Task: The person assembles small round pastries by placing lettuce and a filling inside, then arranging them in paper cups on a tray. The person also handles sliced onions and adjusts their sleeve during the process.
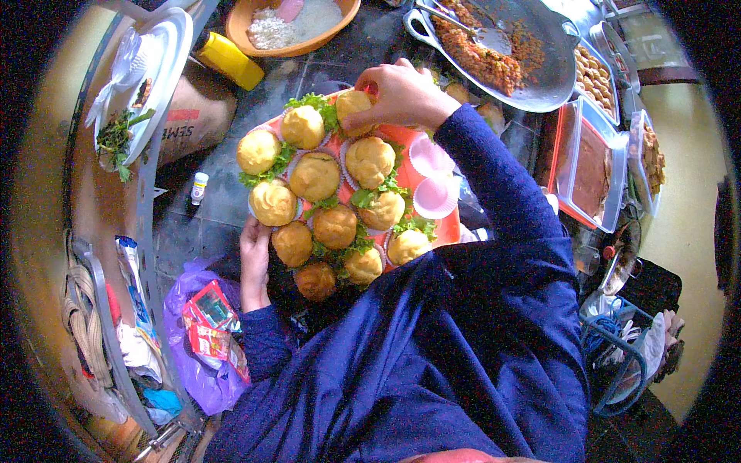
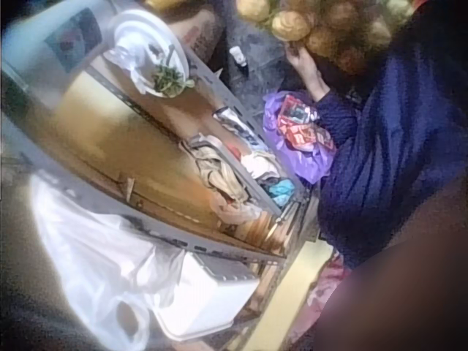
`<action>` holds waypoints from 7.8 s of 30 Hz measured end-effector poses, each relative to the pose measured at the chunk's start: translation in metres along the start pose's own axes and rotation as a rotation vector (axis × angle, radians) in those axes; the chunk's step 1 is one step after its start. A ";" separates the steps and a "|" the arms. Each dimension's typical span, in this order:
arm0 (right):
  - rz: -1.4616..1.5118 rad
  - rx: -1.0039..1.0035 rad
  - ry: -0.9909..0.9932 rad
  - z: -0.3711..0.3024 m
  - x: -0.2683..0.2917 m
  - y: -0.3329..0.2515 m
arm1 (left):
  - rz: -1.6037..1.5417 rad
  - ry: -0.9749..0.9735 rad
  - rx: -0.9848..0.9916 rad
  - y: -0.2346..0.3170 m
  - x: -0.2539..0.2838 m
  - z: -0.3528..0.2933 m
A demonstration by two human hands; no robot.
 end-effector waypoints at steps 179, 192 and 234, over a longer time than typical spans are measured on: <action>0.212 -0.920 0.952 -0.419 0.005 0.126 | -0.151 -1.025 0.691 0.077 -0.295 -0.151; 0.237 -0.937 0.967 -0.422 0.010 0.128 | -0.084 -1.007 0.666 0.073 -0.291 -0.148; 0.448 -0.875 1.173 -0.429 0.051 0.127 | -0.169 -1.048 0.656 0.068 -0.293 -0.143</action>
Point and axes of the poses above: each hand's wrist, its own z-axis towards the middle knuckle, its own x-axis out of the back of the hand, y = z × x, the point moved 8 cm from there along z, towards the middle knuckle, and after that the axes turned 8 degrees about y, right-handed, at the moved point
